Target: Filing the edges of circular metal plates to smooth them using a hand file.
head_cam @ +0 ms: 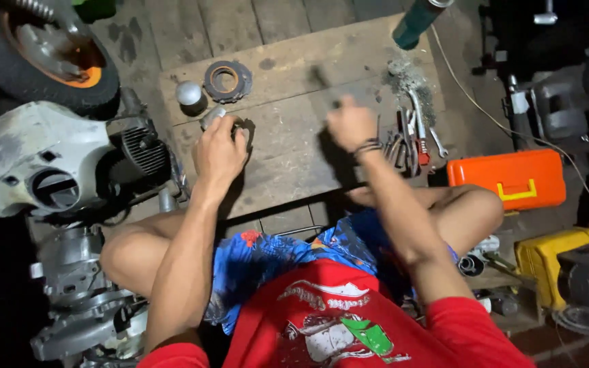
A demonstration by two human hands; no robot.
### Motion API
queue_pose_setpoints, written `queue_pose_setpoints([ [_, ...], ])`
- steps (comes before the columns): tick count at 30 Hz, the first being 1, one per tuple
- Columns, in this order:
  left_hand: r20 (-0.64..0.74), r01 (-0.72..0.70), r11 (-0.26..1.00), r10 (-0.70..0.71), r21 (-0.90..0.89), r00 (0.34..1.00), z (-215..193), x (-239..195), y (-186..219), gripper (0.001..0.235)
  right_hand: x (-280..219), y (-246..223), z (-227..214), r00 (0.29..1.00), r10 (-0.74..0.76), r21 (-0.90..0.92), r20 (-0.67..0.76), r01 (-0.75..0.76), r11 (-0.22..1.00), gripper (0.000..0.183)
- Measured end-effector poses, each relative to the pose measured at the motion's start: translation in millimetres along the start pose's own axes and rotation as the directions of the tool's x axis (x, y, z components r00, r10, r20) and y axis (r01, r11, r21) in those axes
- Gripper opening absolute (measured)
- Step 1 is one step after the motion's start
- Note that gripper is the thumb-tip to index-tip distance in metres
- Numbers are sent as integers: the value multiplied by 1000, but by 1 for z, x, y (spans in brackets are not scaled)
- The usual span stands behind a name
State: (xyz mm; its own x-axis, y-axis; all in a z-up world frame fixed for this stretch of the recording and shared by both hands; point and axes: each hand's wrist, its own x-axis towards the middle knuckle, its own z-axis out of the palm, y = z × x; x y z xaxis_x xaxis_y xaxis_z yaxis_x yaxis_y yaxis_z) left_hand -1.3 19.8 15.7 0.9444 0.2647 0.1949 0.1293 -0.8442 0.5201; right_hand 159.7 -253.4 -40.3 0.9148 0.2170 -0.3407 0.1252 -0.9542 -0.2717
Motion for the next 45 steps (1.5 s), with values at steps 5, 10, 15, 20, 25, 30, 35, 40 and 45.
queue_pose_setpoints([
  [5,28,0,999,-1,42,1000,17,5,-5,14,10,-55,60,973,-221,3,63,221,975,36],
  [10,40,9,999,-11,51,999,18,8,2,15,57,16,58,997,-78,-25,22,78,997,36],
  [15,62,38,999,-40,36,997,19,11,1,15,83,108,18,985,159,-213,-71,-171,962,59],
  [20,94,-10,1000,7,26,996,26,13,4,17,16,49,-7,999,-28,-224,42,36,974,43],
  [25,115,-48,997,41,54,993,28,11,5,17,-15,55,13,937,-243,-354,252,323,878,42],
  [30,145,2,998,-10,55,989,27,8,1,17,60,177,9,994,106,-381,22,-90,920,51],
  [35,143,-5,998,-4,59,990,30,9,2,18,-4,122,-45,994,-15,-432,107,60,900,36],
  [40,156,1,999,-9,54,988,31,6,0,18,-27,113,-40,919,-166,-474,358,332,815,48],
  [45,159,-15,998,6,56,987,19,6,10,17,26,197,-33,997,15,-523,79,29,852,41],
])
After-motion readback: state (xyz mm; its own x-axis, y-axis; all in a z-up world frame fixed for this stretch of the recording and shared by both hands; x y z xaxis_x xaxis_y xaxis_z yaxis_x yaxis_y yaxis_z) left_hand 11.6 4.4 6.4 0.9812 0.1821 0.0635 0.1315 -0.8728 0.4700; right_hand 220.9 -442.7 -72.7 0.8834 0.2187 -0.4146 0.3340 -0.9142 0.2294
